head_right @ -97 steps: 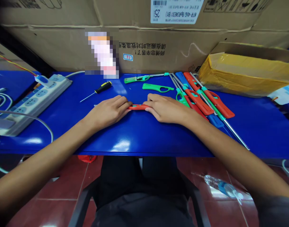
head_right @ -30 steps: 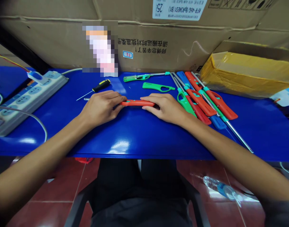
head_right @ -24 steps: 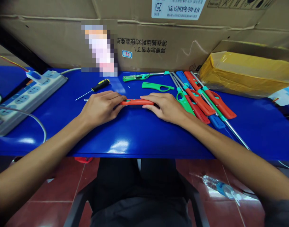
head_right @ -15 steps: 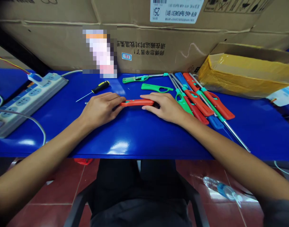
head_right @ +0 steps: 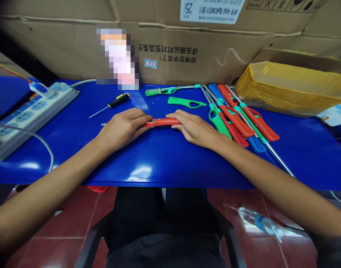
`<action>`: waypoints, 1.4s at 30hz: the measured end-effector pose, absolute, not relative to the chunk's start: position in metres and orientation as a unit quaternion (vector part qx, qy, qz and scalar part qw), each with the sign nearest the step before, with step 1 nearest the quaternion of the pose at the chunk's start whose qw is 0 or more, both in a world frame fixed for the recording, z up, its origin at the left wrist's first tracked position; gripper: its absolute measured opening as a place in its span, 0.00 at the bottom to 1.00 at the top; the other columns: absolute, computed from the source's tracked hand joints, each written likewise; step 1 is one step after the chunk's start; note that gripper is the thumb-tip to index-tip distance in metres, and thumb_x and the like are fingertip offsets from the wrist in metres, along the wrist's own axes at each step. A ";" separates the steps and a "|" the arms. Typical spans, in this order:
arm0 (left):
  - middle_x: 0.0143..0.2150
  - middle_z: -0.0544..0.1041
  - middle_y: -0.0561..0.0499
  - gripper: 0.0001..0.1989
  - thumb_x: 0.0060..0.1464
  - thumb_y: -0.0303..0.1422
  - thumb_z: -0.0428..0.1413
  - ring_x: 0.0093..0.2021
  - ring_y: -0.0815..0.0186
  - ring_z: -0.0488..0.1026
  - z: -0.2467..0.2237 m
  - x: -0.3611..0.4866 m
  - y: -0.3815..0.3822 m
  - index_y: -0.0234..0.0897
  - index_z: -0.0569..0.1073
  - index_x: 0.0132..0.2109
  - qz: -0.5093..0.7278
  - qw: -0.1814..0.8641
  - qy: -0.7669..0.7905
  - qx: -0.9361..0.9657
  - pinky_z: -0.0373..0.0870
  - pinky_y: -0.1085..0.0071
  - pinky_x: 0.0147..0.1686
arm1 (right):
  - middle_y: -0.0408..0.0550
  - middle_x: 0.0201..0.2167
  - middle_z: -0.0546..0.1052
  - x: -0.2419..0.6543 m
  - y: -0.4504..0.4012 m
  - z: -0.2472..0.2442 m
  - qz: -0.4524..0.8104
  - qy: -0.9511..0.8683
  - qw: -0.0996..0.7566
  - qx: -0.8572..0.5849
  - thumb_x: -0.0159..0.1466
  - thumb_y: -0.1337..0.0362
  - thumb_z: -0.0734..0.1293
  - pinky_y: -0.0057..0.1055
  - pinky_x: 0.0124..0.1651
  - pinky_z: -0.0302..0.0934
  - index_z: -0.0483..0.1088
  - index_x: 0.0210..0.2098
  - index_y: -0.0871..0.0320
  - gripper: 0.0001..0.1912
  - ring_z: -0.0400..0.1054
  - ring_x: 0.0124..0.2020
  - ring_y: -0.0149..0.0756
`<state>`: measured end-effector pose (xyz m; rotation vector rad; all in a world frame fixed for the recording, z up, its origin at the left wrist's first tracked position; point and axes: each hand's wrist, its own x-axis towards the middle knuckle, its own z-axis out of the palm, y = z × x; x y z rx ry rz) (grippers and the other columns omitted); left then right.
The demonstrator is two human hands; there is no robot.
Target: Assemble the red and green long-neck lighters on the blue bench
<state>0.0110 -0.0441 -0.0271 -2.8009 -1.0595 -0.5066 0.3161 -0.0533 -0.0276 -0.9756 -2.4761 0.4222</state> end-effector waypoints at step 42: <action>0.56 0.78 0.39 0.12 0.79 0.38 0.50 0.52 0.53 0.78 -0.019 0.028 -0.047 0.36 0.68 0.59 -0.123 -0.137 -0.417 -0.890 0.75 0.59 0.53 | 0.58 0.66 0.83 0.305 -0.058 -0.040 0.141 -0.862 0.298 -0.384 0.79 0.68 0.62 0.51 0.61 0.81 0.67 0.71 0.54 0.23 0.84 0.58 0.50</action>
